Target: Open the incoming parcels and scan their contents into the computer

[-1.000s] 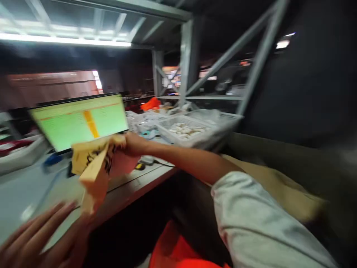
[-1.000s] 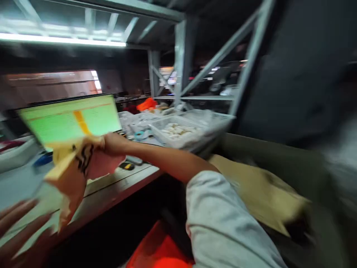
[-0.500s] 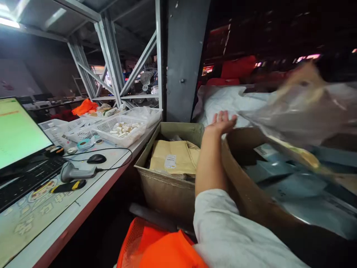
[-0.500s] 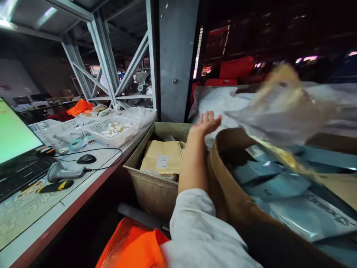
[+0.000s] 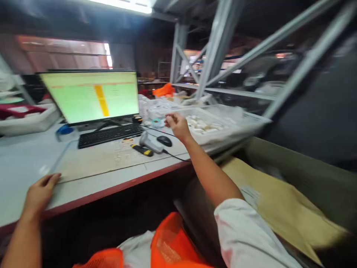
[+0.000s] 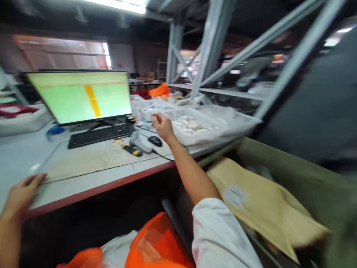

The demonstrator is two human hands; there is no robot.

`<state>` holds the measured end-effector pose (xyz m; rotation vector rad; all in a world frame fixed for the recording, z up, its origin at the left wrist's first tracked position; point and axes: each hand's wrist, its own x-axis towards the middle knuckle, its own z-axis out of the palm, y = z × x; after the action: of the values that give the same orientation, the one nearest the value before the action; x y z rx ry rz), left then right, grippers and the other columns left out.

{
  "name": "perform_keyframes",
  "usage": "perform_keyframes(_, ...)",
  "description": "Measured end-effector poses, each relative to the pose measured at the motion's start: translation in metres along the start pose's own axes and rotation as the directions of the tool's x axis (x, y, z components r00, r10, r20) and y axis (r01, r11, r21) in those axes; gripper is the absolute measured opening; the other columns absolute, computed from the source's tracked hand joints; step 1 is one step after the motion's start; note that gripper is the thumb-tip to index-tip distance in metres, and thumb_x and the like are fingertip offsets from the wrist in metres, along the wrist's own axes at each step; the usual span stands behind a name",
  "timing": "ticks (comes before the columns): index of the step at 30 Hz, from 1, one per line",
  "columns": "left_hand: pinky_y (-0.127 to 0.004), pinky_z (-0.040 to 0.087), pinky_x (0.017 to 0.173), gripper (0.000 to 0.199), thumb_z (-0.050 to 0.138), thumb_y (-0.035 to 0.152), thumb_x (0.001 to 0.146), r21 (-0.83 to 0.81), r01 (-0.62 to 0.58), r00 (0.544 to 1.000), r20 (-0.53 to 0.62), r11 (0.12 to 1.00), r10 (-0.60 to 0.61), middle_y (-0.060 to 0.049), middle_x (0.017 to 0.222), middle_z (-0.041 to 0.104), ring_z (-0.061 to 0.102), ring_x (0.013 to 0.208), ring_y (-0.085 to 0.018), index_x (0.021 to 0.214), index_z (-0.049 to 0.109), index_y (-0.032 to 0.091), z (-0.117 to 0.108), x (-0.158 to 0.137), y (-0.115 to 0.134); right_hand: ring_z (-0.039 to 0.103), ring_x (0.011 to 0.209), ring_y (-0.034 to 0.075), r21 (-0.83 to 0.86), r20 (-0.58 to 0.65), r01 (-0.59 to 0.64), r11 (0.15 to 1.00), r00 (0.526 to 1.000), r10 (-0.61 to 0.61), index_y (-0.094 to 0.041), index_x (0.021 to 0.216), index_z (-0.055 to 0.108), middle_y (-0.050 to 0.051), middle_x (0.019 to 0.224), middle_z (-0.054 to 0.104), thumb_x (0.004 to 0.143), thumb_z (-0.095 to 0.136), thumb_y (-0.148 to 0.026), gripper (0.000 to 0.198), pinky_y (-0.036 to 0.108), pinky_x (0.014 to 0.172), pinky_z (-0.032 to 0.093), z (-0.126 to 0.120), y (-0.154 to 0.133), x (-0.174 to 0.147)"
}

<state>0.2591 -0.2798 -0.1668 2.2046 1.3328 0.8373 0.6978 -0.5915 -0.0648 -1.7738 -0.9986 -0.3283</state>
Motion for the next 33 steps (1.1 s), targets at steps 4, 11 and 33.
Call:
perform_keyframes(4,-0.033,0.045,0.108,0.058,0.055,0.070,0.082,-0.269,0.122,0.992,0.006,0.955,-0.125,0.005,0.103,0.077,0.067,0.111,-0.022,0.103,0.073,0.019,0.000,0.003,-0.045,0.068,0.096,0.021,-0.333,0.314,0.048,0.942,0.947,0.063,-0.012,0.117,0.070,0.011,0.107,0.075,0.097,0.054,-0.025,0.029,0.033,0.095,0.051,0.097,0.022,0.015)
perform_keyframes(11,-0.037,0.051,0.104,0.059,0.061,0.070,0.071,-0.388,0.105,0.994,0.004,0.916,-0.113,-0.008,0.106,0.078,0.070,0.108,-0.030,0.096,0.076,0.019,0.009,0.008,-0.039,0.061,0.121,0.026,-0.502,0.465,0.176,0.847,0.880,0.093,-0.012,0.126,0.070,0.016,0.129,0.069,0.099,0.048,-0.022,0.036,0.034,0.105,0.044,0.188,0.028,0.068)
perform_keyframes(33,-0.043,0.048,0.107,0.064,0.061,0.076,0.074,-0.430,0.144,0.989,0.034,0.891,-0.143,-0.012,0.111,0.077,0.068,0.112,-0.033,0.098,0.075,0.018,0.011,0.007,-0.041,0.062,0.121,0.032,-0.593,0.640,0.348,0.726,0.751,0.163,-0.011,0.116,0.071,0.021,0.129,0.066,0.100,0.048,-0.026,0.032,0.038,0.096,0.051,0.273,0.012,0.072)
